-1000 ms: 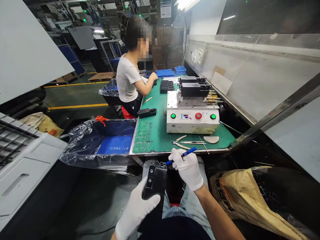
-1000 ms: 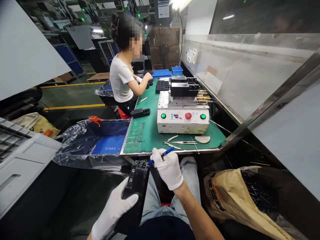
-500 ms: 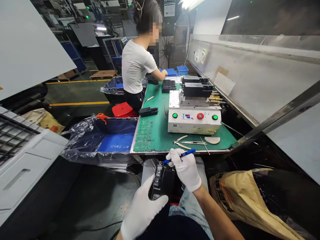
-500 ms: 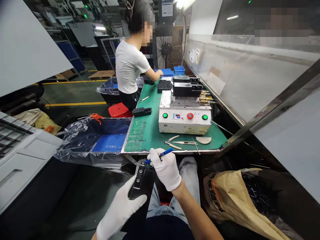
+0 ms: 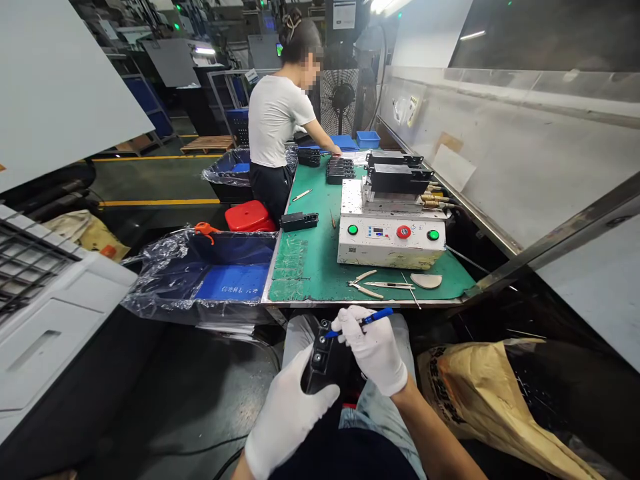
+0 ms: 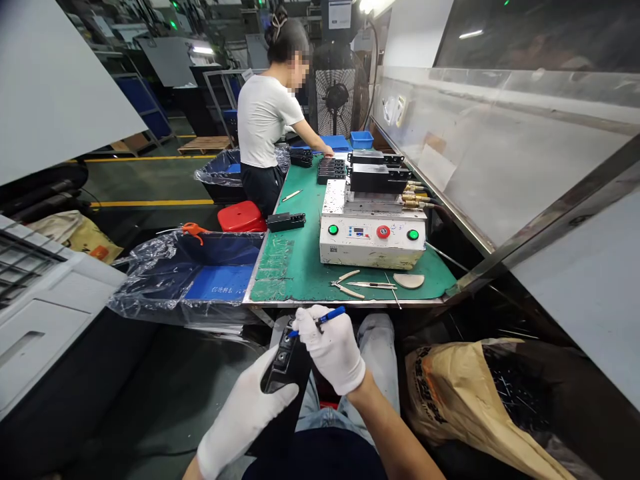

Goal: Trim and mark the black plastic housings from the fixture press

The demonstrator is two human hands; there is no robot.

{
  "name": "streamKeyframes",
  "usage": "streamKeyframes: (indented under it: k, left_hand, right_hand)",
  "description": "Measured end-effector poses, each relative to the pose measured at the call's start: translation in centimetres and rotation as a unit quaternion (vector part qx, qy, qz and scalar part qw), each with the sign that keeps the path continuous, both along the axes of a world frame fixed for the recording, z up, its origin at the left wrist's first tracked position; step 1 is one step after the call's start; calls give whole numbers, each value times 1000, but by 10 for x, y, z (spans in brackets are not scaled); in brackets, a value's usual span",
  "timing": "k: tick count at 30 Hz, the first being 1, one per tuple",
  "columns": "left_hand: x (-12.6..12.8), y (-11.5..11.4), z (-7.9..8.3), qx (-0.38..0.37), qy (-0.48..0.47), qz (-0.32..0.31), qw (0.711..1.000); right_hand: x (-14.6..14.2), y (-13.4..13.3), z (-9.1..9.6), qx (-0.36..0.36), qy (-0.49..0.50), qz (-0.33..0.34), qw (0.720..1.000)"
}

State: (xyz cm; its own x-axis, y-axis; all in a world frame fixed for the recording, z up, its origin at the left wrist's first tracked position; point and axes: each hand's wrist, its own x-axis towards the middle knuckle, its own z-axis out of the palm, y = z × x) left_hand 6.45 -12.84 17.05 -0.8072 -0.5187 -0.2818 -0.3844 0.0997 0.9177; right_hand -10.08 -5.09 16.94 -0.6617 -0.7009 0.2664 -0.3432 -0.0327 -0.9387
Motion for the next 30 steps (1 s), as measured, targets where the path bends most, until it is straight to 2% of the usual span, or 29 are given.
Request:
streamKeyframes:
  k: [5, 13, 15, 19, 21, 27, 30]
  left_hand:
    - [1, -1, 0, -25, -17, 7, 1000]
    - [0, -2, -2, -14, -14, 11, 1000]
    - [-1, -3, -1, -14, -7, 6, 1000]
    - [-2, -9, 1, -8, -8, 9, 1000]
    - [-3, -11, 1, -5, -12, 12, 1000]
    - [-7, -13, 2, -16, -27, 19, 999]
    - [-9, -14, 3, -28, -32, 14, 999]
  right_hand:
    - [-2, -2, -5, 51, 123, 31, 991]
    - [-1, -1, 0, 42, 151, 1, 988]
    - [0, 3, 1, 33, 134, 5, 990]
    - [8, 13, 1, 15, -11, 27, 999]
    - [12, 17, -1, 15, -42, 40, 998]
    - [13, 12, -10, 38, 122, 62, 990]
    - [11, 7, -13, 58, 169, 62, 982]
